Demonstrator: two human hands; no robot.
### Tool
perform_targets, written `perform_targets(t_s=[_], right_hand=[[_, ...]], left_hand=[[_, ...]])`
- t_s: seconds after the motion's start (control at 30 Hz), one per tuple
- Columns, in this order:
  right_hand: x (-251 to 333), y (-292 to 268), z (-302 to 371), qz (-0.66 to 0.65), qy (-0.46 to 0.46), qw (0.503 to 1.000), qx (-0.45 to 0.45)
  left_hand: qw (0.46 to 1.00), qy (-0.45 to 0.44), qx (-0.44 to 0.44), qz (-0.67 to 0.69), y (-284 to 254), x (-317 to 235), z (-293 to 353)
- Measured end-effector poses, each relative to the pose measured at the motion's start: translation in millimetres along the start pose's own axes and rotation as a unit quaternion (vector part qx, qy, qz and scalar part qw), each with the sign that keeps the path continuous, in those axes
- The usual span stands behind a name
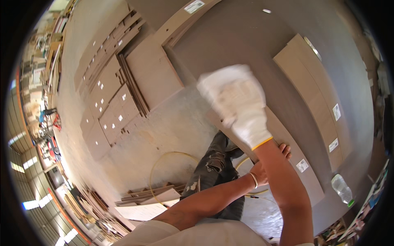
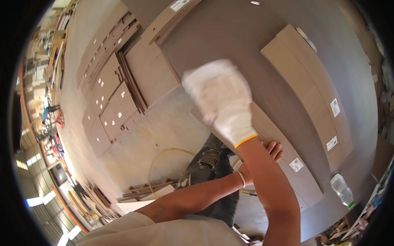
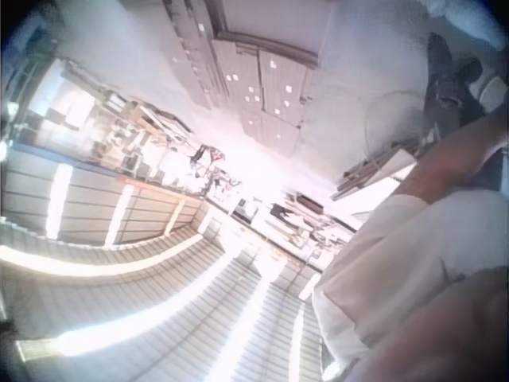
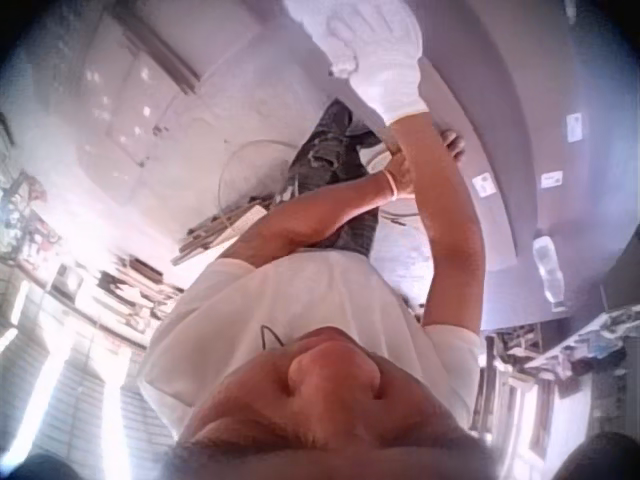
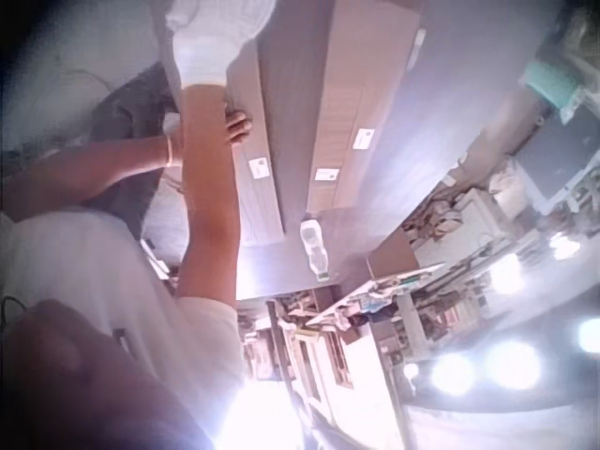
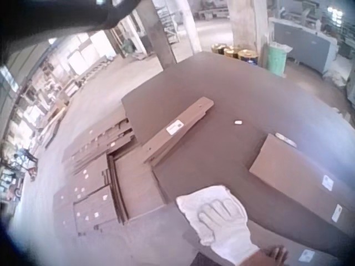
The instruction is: The person wipes several flat wooden panels on a workbench using a white cloth and a liquid from a plastic bottle. They repeatedly wipe each panel, occasionally repositioning them, and then stack the cleaned panels together.
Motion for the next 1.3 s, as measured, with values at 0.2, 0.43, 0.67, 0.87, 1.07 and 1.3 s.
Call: perform_targets(t_s=[0.2, 0.43, 0.67, 0.87, 1.07, 1.3], right_hand=[[-6.1, 11.4, -21.4, 0.041, 0.117, 0.975, 0.182], [-17.1, 18.3, -2.2, 0.065, 0.040, 0.997, -0.003], [-15.6, 5.4, 9.4, 0.020, -0.020, 0.993, -0.118], [-29.7, -0.9, 107.2, 0.037, 0.119, 0.992, 0.033], [-25.0, -2.1, 33.4, 0.100, 0.075, 0.976, -0.179], [26.2, 19.7, 71.4, -0.095, -0.156, 0.982, 0.053]], left_hand=[[1.000, -0.003, -0.021, 0.022, -14.6, 7.9, 2.8], [0.999, 0.015, 0.006, 0.052, 4.0, -0.6, 5.6], [0.997, 0.004, -0.025, 0.072, -17.1, 5.8, -0.6], [0.918, -0.037, -0.032, 0.394, -13.9, 12.7, 2.0], [0.993, 0.035, 0.023, -0.111, -14.5, 0.9, -2.4], [0.994, 0.004, -0.013, -0.110, -3.7, -6.2, -2.4]])
Point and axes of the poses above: each hand's wrist, its own z-axis away from the middle knuckle, its own y-axis out of the palm, x = y × z, the point moved 6 cm from there along -z, towards the middle knuckle, and after that the axes turned 3 degrees about -z, right-handed, at the moved point
